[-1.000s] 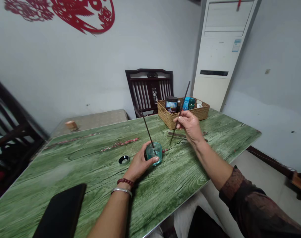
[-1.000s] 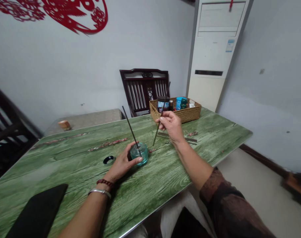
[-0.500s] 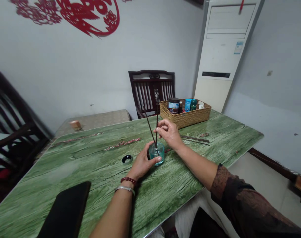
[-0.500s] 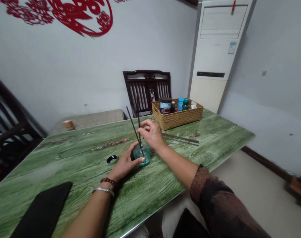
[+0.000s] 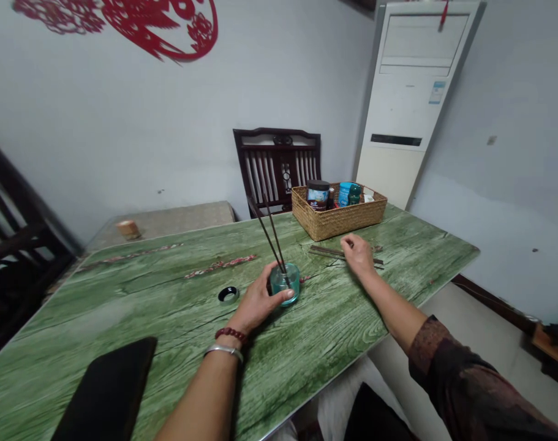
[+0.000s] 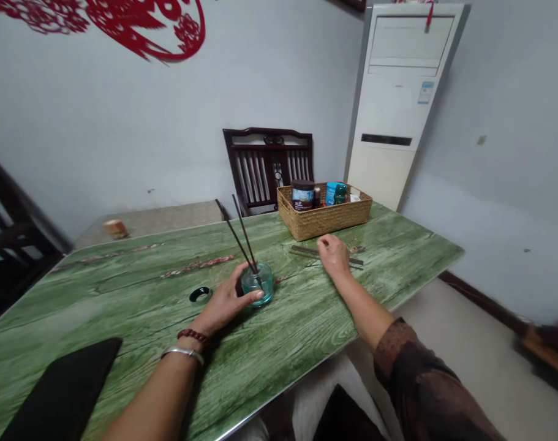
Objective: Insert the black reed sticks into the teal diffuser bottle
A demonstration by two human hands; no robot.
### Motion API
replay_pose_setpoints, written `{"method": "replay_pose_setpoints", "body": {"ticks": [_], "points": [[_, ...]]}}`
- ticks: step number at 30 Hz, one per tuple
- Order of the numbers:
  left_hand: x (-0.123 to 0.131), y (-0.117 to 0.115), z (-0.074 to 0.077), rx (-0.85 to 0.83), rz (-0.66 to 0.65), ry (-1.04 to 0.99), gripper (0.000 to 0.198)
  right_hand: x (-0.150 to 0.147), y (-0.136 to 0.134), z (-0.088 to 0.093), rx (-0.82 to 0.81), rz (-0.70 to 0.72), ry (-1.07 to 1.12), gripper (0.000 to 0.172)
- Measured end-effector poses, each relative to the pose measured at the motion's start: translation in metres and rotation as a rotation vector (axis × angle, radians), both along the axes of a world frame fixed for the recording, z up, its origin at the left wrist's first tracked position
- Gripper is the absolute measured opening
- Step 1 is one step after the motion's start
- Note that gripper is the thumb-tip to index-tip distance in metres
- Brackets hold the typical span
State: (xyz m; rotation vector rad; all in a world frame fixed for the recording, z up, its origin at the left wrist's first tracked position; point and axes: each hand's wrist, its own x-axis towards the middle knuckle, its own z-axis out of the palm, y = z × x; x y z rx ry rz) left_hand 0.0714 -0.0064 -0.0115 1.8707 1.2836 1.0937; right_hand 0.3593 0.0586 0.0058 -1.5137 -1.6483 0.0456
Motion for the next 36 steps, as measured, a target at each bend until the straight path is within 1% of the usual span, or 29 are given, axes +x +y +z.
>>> {"method": "replay_pose_setpoints", "body": {"ticks": [2,4,9,12,17,24,31,34,36], "points": [[0.0,0.001,-0.001,0.007,-0.002,-0.004,0.082,0.013,0.003,-0.014,-0.102,-0.085,-0.111,0.026],[-0.001,0.002,-0.002,0.003,-0.005,0.004,0.082,0.017,0.004,-0.021,-0.189,-0.118,-0.21,0.028],[-0.003,0.003,-0.005,-0.013,-0.019,0.016,0.084,0.008,0.001,-0.023,-0.319,-0.095,-0.421,0.03],[-0.003,0.003,-0.005,-0.013,-0.012,0.031,0.084,0.005,-0.001,-0.023,-0.355,-0.086,-0.497,0.03],[-0.003,0.003,-0.006,-0.007,-0.012,0.049,0.084,0.004,-0.003,-0.024,-0.363,-0.077,-0.521,0.029],[-0.002,0.003,-0.005,0.013,-0.009,0.02,0.08,0.006,-0.006,-0.018,-0.407,0.0,-0.5,0.02],[-0.001,0.0,-0.001,-0.007,0.008,0.019,0.081,0.012,-0.004,-0.017,-0.42,-0.056,-0.545,0.026],[-0.001,0.001,-0.001,-0.003,0.006,0.022,0.081,0.01,-0.007,-0.015,-0.421,-0.048,-0.567,0.03],[-0.001,0.001,-0.002,0.001,0.001,0.029,0.082,0.008,-0.009,-0.013,-0.402,-0.043,-0.545,0.029]]}}
